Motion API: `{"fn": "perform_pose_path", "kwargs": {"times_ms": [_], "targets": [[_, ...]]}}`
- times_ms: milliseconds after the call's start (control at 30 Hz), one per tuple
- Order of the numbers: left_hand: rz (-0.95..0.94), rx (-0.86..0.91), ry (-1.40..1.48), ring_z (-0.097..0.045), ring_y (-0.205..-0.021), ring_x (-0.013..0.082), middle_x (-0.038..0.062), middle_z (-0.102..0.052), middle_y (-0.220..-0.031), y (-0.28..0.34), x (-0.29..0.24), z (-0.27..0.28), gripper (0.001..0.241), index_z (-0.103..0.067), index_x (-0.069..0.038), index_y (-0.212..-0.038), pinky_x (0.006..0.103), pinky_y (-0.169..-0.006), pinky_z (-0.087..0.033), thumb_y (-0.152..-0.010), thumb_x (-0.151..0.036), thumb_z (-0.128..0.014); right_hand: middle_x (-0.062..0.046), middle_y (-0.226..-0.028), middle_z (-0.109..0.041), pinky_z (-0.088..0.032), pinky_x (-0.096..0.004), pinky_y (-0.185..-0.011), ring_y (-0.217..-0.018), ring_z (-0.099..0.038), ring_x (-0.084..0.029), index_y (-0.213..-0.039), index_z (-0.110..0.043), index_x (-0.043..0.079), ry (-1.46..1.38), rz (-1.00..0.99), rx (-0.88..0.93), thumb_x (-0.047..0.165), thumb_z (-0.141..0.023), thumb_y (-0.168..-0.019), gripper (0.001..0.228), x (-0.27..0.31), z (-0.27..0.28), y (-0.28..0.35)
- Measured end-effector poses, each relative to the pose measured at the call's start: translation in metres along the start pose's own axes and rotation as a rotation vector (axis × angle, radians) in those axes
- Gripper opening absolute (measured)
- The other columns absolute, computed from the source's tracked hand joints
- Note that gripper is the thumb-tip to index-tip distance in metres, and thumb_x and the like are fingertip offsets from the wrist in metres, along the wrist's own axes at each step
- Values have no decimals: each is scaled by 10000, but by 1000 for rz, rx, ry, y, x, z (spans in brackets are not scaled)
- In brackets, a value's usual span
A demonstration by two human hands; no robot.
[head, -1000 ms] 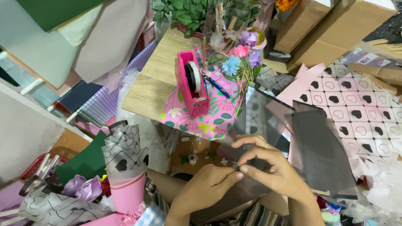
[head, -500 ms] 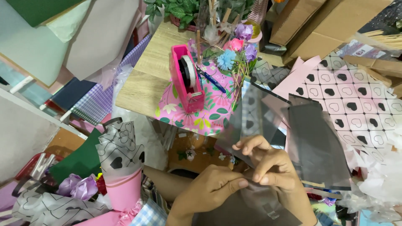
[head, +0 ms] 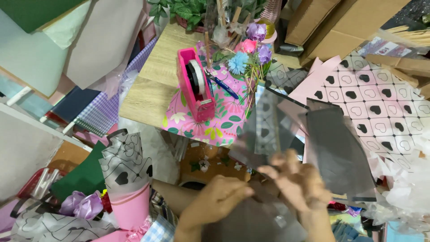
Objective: Wrapping a flower bouquet with multiple layers of decorative paper and securing them with tape
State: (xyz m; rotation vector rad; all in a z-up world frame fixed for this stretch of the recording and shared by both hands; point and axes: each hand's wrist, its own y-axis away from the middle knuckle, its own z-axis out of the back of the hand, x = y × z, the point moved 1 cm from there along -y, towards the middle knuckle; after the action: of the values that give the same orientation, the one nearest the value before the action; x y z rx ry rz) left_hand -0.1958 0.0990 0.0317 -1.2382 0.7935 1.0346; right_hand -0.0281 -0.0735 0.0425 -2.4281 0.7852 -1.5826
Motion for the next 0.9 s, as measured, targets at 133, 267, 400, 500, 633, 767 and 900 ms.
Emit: {"fn": "perform_pose_path", "kwargs": {"times_ms": [133, 267, 400, 500, 633, 767, 900], "targets": [[236, -305, -42, -286, -594, 78, -73, -263, -664, 21, 27, 19, 462, -302, -141, -710, 320, -578, -253, -1102, -268, -511, -61, -1236, -660, -369, -514, -1104, -1192, -540, -217, -1069, -781, 161, 40, 245, -79, 242, -705, -1037, 116, 37, 36, 21], [255, -522, -77, -278, -575, 76, -72, -242, -635, 15, 33, 9, 461, -322, -135, -700, 322, -537, -230, -1088, -285, -522, -60, -847, -709, -559, -336, -727, -726, -658, -176, -1040, -726, 73, 347, 199, -360, 133, -681, -1008, 82, 48, -3, 20], [247, -546, -72, -289, -579, 77, -63, -262, -638, 1, 32, -5, 455, -317, -144, -707, 333, -547, -229, -1093, -309, -492, -67, -832, -667, -624, -342, -789, -759, -663, -175, -1547, -445, 7, 580, 84, -464, 30, -588, -982, 584, 29, -21, 32], [298, -588, 21, -289, -589, 63, -71, -259, -640, -3, 29, -17, 439, -347, -139, -723, 318, -549, -230, -1102, -313, -483, -129, -887, -585, -518, -301, -765, -796, -592, -211, -1132, -692, -72, 623, 181, -527, 56, -515, -1034, 240, 2, -28, 37], [282, -611, 124, -299, -575, 59, -69, -296, -617, -4, 33, -33, 430, -380, -133, -720, 315, -536, -234, -1093, -314, -494, -82, -853, -579, -465, -317, -831, -887, -566, -210, -873, -675, 40, 798, 229, -605, 234, -547, -962, 249, -16, -23, 42], [296, -561, 316, -264, -587, 38, -105, -292, -654, -5, 31, -40, 314, -673, -98, -966, 295, -531, -191, -1078, -322, -484, -43, -977, -536, -411, -235, -843, -906, -491, -127, -1106, -710, 34, 1046, 77, -717, 205, -634, -945, 247, -11, -35, 41], [139, -394, 593, -671, -1191, 224, 156, -715, -1274, -23, -2, -36, 464, -665, 25, -1245, 334, -1064, -507, -1078, -321, -405, -88, -970, -581, -476, -258, -889, -929, -575, -168, -1148, -704, 25, 1216, 147, -728, 116, -680, -930, 238, -12, -46, 31]]}}
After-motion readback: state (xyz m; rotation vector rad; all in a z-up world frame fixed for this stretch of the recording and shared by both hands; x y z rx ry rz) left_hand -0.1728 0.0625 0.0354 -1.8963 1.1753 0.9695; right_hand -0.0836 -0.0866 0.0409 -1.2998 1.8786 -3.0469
